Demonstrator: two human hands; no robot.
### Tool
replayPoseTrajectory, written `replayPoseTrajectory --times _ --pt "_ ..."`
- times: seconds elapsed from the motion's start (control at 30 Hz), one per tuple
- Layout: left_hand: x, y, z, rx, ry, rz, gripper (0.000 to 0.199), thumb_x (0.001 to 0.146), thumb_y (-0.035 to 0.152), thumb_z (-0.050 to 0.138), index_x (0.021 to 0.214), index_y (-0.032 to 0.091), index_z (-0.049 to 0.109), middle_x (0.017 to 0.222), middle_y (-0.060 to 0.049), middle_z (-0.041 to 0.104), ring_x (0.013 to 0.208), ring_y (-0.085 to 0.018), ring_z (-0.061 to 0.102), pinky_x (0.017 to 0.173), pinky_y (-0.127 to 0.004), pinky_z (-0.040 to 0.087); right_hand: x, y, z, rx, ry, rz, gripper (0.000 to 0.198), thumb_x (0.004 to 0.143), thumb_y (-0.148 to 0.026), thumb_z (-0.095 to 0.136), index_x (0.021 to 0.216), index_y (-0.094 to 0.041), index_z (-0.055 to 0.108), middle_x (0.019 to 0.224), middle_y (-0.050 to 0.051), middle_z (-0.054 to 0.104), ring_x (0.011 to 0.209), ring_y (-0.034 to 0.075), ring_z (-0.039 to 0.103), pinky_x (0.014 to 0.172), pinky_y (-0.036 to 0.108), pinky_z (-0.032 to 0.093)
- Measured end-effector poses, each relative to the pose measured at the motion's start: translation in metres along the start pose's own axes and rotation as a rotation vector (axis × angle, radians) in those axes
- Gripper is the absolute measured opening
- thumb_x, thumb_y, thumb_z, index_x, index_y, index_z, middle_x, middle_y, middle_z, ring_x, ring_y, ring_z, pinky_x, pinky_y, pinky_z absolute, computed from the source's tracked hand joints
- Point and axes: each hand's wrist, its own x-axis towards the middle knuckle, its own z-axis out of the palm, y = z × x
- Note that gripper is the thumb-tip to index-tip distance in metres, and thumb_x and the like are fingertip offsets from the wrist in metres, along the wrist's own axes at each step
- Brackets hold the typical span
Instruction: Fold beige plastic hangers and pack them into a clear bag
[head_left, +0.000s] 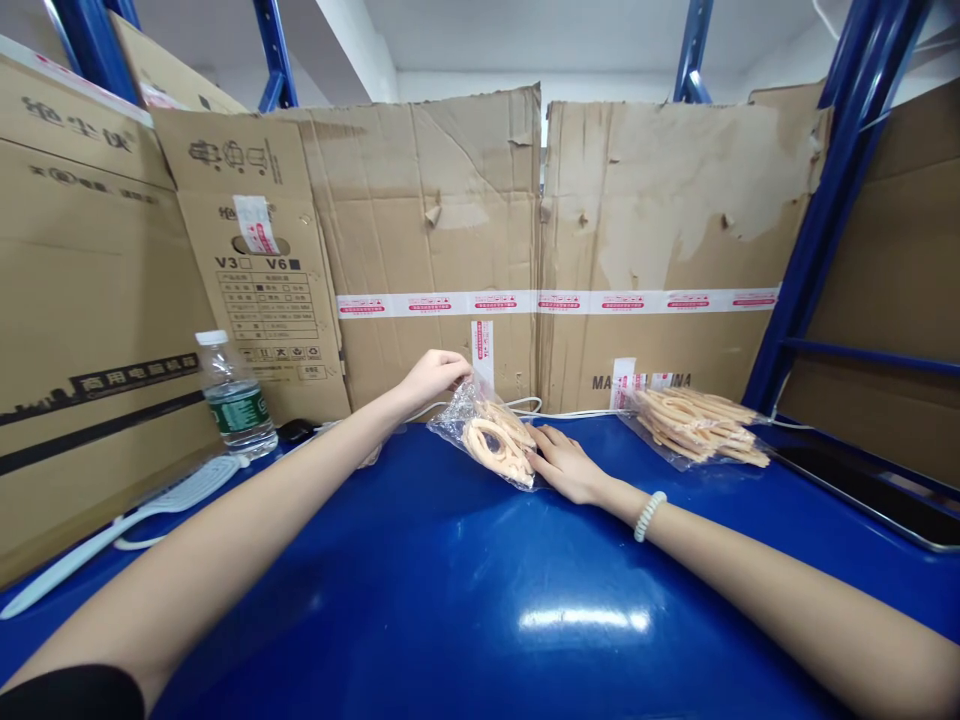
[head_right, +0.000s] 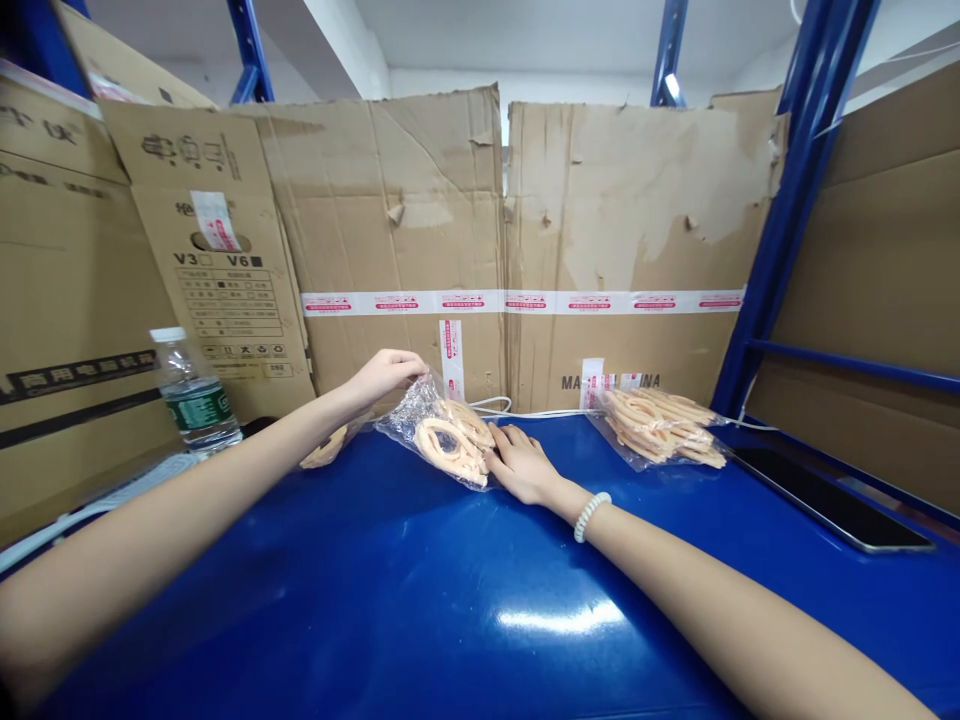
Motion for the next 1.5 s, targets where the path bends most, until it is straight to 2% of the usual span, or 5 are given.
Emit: replayPoseTrajectory --times 0.2,0.53,0.87,1.23,1.5 --pt "-0.003 -0.005 -0.011 0.056 -0.007 -0.029 0.025 0.094 0.031 0.06 0.112 0.014 0.061 0.108 -0.008 0.064 0.088 -0.019 0.065 0.075 -0.036 0.057 -0.002 -0.002 -0.001 0.007 -0.003 -0.021 0.061 0.1 -0.047 0.025 0.151 -0.013 0.029 0.149 0.02 0.039 0.138 0.029 0.034 0.11 0.046 0.027" --pt "-0.009 0.005 -0.022 0.134 0.022 -0.001 0.022 0.094 0.031 0.06 0.106 0.013 0.062 0.102 -0.006 0.065 0.083 -0.017 0.065 0.072 -0.034 0.056 -0.004 -0.007 -0.003 0.015 -0.007 -0.047 0.074 0.097 -0.057 0.029 0.151 -0.008 0.025 0.15 0.023 0.036 0.139 0.032 0.033 0.111 0.05 0.025" --pt "-0.003 0.033 -0.031 0.172 -0.074 0.022 0.024 0.083 0.011 0.055 0.06 0.014 0.059 0.063 0.0 0.059 0.06 -0.011 0.056 0.062 -0.025 0.046 -0.003 -0.004 -0.001 -0.004 0.012 -0.084 0.07 0.097 -0.053 0.031 0.152 -0.011 0.022 0.15 0.021 0.038 0.138 0.032 0.035 0.11 0.05 0.029" --pt "-0.007 0.022 -0.032 0.316 0.061 0.068 0.018 0.089 0.023 0.056 0.074 0.014 0.061 0.073 0.0 0.062 0.066 -0.014 0.057 0.065 -0.028 0.044 -0.001 -0.003 0.003 -0.036 0.014 -0.105 0.072 0.096 -0.056 0.032 0.152 -0.01 0.025 0.152 0.021 0.035 0.139 0.031 0.035 0.112 0.048 0.029" --pt "-0.02 0.012 -0.048 0.354 0.121 0.117 0.019 0.08 0.027 0.051 0.071 0.016 0.064 0.073 -0.003 0.067 0.07 -0.017 0.059 0.064 -0.027 0.041 -0.001 -0.001 0.005 -0.046 0.006 -0.105 0.068 0.097 -0.057 0.03 0.15 -0.015 0.031 0.151 0.02 0.037 0.138 0.033 0.036 0.111 0.051 0.03"
